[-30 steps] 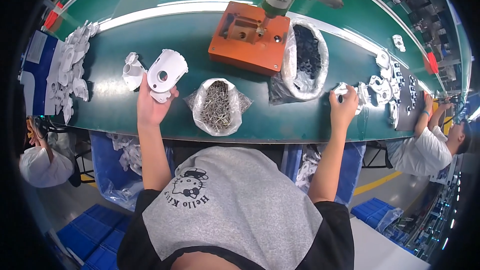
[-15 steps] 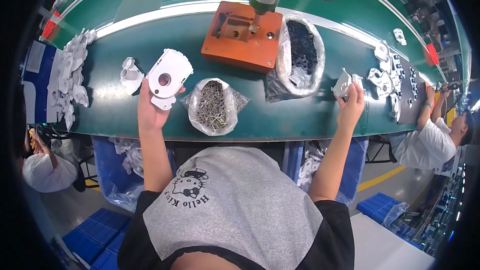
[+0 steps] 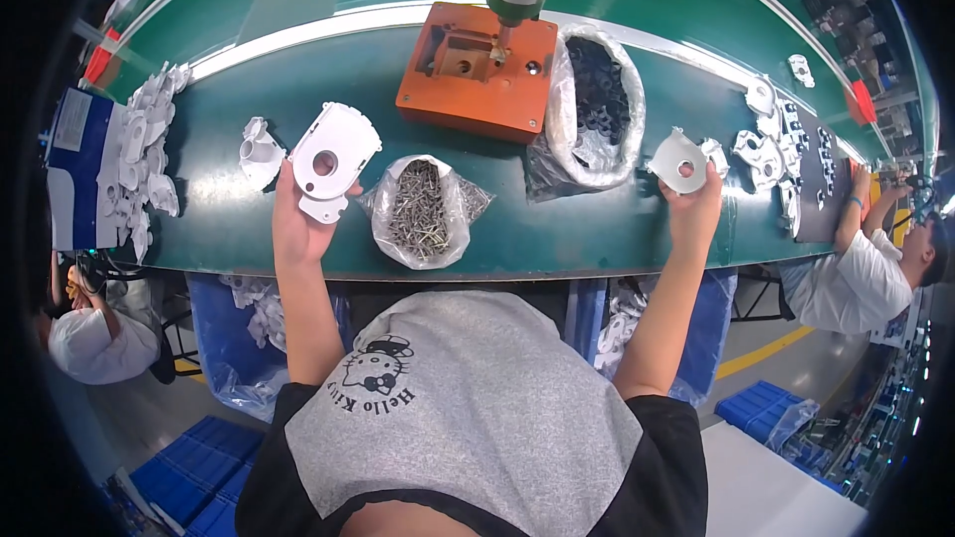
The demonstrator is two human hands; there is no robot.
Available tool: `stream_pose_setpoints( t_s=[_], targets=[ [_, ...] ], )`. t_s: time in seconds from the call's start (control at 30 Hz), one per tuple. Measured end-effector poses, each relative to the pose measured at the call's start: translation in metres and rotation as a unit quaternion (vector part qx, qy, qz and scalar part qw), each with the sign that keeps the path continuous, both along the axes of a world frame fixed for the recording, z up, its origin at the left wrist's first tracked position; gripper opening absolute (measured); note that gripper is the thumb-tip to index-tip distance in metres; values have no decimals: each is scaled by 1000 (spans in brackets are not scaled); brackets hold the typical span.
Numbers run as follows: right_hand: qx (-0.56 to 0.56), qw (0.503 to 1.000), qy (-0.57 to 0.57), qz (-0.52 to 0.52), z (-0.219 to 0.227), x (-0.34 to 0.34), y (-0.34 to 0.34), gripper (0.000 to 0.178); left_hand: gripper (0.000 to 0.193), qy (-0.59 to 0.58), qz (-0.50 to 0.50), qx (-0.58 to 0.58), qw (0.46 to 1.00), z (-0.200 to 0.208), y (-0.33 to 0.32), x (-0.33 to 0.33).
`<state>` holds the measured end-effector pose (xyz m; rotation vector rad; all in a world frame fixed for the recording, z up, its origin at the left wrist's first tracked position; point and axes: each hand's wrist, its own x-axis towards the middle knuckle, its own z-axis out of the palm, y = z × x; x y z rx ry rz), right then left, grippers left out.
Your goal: Assembling plastic components using a manual press machine on a factory assembly line.
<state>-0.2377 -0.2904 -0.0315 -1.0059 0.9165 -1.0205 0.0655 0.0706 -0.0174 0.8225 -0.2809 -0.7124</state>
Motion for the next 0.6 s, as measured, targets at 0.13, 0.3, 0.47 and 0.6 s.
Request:
stream_pose_setpoints(
  t_s=[0.13,0.3,0.47,0.6],
  targets=[
    [37,997,-64,14,8,1,9,47,43,10,-12,0,1000,7,-2,-4],
    [8,993,-77,88,21,19,45,46,49,-33,-51,-1,998,13,-12,-17],
    [-96,943,-145,284,36,70,113,39,50,-93,-78,-12,993,25,-38,-52],
    [-162,905,-130,371,50,104,166,38,52,-216,-90,87,968,31,-53,-76]
  ],
)
